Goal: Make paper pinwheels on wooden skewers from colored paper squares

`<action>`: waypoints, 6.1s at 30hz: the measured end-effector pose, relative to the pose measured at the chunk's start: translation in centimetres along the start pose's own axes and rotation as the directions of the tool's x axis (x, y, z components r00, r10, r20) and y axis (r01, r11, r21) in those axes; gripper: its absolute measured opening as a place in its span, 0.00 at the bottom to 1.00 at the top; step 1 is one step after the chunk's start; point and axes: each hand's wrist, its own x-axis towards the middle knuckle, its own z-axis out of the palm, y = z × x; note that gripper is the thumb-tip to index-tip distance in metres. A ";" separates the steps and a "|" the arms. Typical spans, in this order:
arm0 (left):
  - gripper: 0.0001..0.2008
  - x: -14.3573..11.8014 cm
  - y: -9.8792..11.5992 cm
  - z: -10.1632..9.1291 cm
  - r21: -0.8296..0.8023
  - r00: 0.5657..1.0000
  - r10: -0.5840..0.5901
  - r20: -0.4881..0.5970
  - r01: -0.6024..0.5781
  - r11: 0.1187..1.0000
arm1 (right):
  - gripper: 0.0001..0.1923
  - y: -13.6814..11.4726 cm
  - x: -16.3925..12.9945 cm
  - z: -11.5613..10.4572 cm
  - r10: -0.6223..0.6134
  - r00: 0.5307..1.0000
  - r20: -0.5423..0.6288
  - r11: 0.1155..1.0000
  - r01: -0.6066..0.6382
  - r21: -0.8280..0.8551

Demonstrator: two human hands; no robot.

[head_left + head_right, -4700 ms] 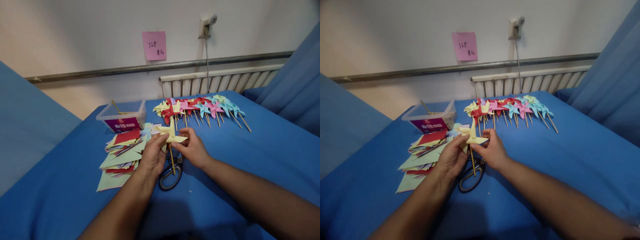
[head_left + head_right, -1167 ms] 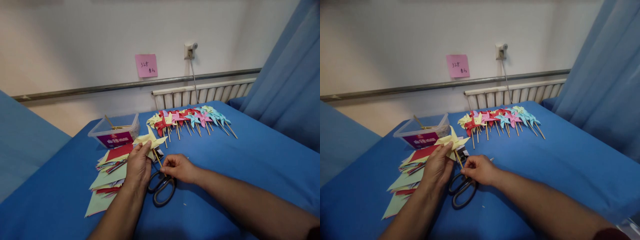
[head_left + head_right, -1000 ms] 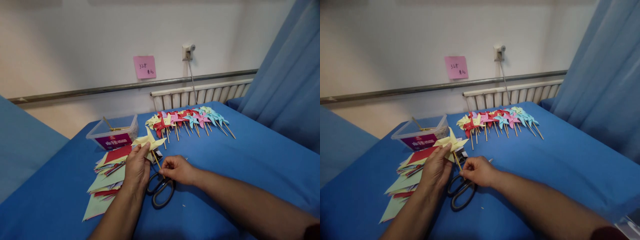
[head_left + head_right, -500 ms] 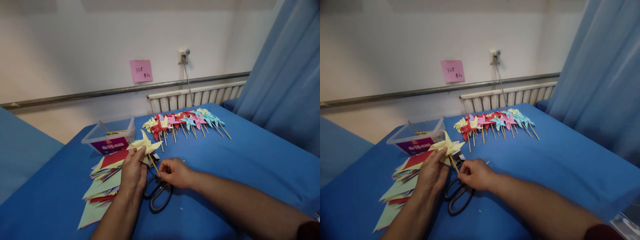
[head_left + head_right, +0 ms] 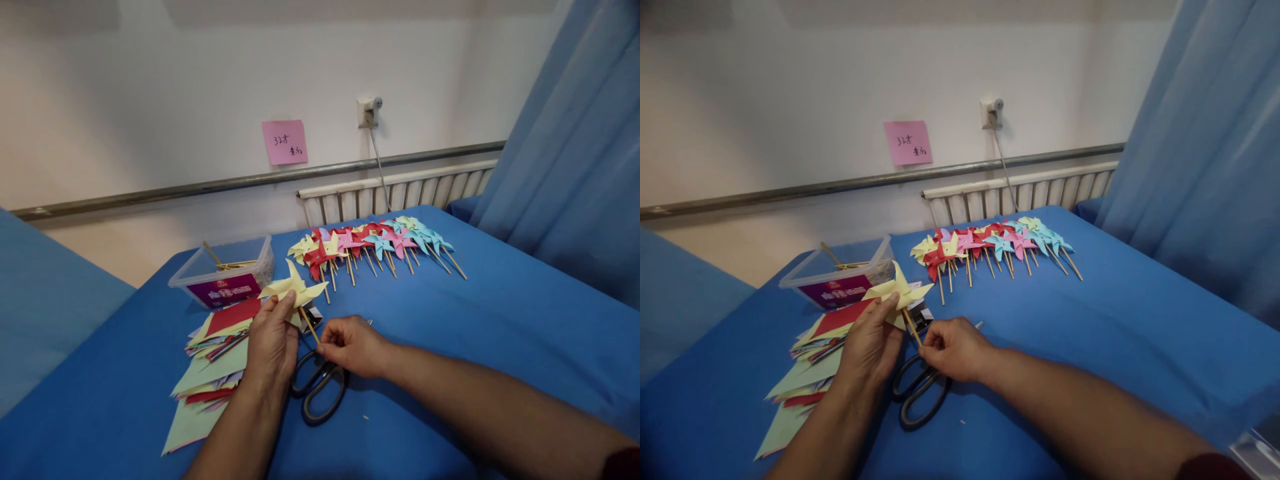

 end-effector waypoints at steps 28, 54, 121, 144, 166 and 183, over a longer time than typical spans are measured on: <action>0.16 -0.8 -0.1 0.2 0.113 0.983 -0.183 0.026 0.179 0.977 | 0.10 4.2 4.4 -10.3 0.298 0.812 -0.501 0.784 -0.508 -0.357; 0.12 -1.4 -1.6 0.3 0.242 0.948 -0.296 0.113 0.263 0.934 | 0.12 4.0 5.0 -9.9 0.354 0.805 -0.476 0.585 -0.587 -0.559; 0.05 -2.6 -3.5 0.0 0.747 0.897 -0.095 0.431 -0.296 0.595 | 0.11 -0.8 0.7 -3.9 -0.153 0.959 -0.237 0.925 0.055 -0.375; 0.06 -2.4 -0.9 -0.4 0.733 0.873 0.212 0.440 -0.486 0.476 | 0.06 0.9 0.8 -2.4 -0.082 0.990 0.111 0.970 0.105 -0.218; 0.16 3.7 5.0 -6.2 0.968 0.965 0.261 -0.003 0.068 -0.241 | 0.03 1.9 0.8 -2.2 0.009 0.992 0.128 0.991 0.008 -0.131; 0.14 3.1 4.9 -4.2 0.359 0.851 0.493 -0.181 -0.409 0.839 | 0.08 0.9 0.8 -2.2 -0.036 0.997 0.069 0.996 0.041 -0.076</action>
